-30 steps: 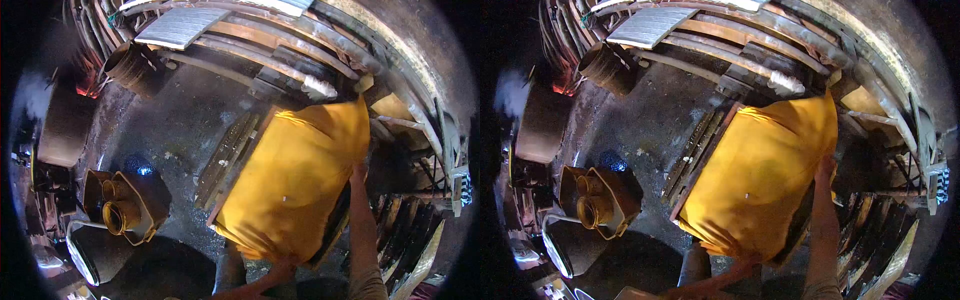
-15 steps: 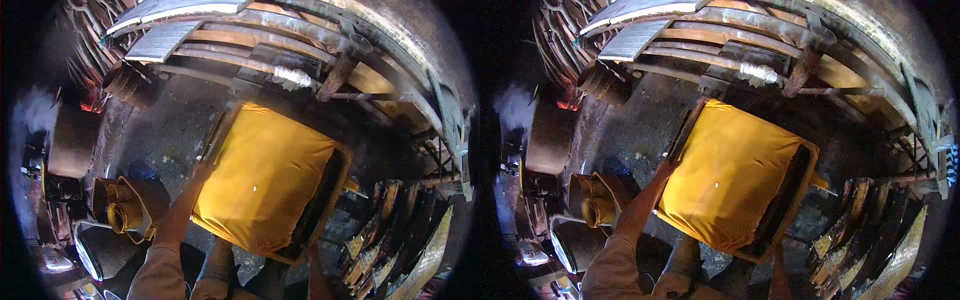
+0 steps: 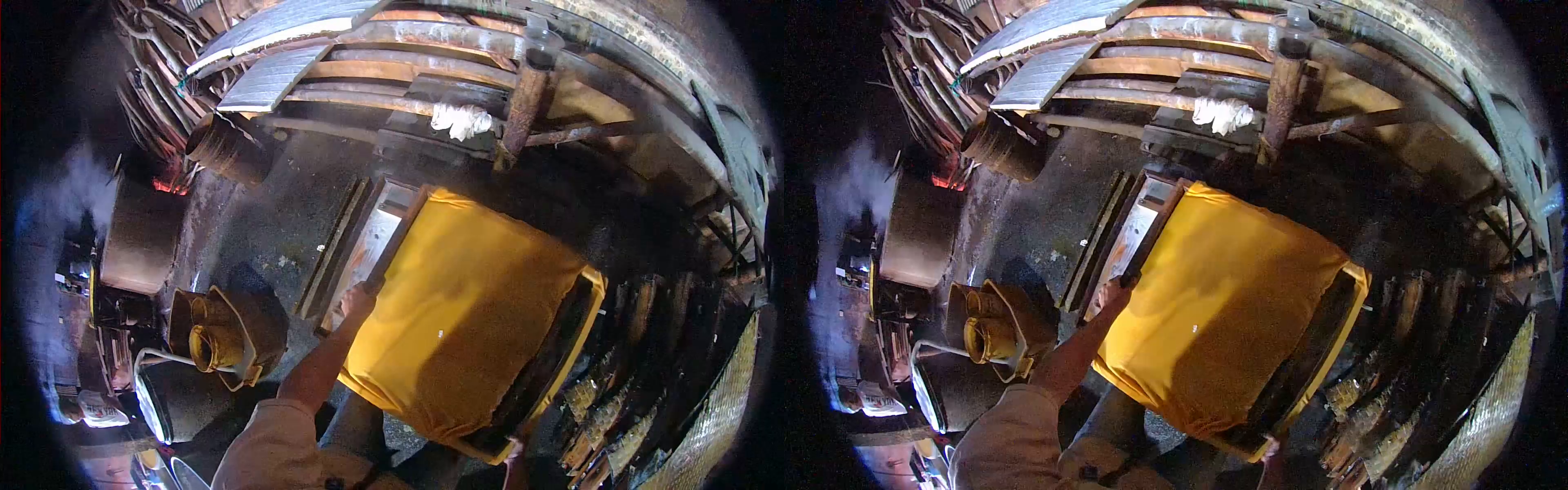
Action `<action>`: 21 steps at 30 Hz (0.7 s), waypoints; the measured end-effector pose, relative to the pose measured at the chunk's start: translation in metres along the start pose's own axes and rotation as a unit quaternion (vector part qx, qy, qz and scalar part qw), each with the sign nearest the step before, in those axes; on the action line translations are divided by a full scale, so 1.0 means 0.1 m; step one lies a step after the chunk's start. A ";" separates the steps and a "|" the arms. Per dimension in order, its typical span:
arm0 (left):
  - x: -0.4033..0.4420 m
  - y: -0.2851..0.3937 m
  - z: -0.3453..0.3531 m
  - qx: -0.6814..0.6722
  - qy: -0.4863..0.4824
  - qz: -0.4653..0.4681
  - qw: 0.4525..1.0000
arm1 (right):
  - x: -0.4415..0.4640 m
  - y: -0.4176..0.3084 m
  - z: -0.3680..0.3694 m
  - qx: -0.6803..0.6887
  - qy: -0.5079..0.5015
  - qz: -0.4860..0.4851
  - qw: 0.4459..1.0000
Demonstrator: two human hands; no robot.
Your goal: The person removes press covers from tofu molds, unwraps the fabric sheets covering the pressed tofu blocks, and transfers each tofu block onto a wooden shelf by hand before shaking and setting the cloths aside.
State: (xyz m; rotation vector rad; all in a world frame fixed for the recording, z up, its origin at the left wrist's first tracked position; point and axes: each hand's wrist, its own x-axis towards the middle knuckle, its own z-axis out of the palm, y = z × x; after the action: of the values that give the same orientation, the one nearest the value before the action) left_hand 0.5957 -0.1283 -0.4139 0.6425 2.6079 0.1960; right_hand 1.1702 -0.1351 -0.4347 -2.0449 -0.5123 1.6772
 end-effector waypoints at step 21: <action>-3.41 1.67 1.04 0.051 -0.121 0.448 0.884 | -0.09 0.03 -0.66 0.023 -0.043 -0.031 0.998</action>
State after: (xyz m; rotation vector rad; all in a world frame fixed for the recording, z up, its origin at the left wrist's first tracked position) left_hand 0.9813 -0.1381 -0.3352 1.7510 1.9092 0.2312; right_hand 1.2332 -0.1490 -0.4180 -1.9128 -0.5539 1.7297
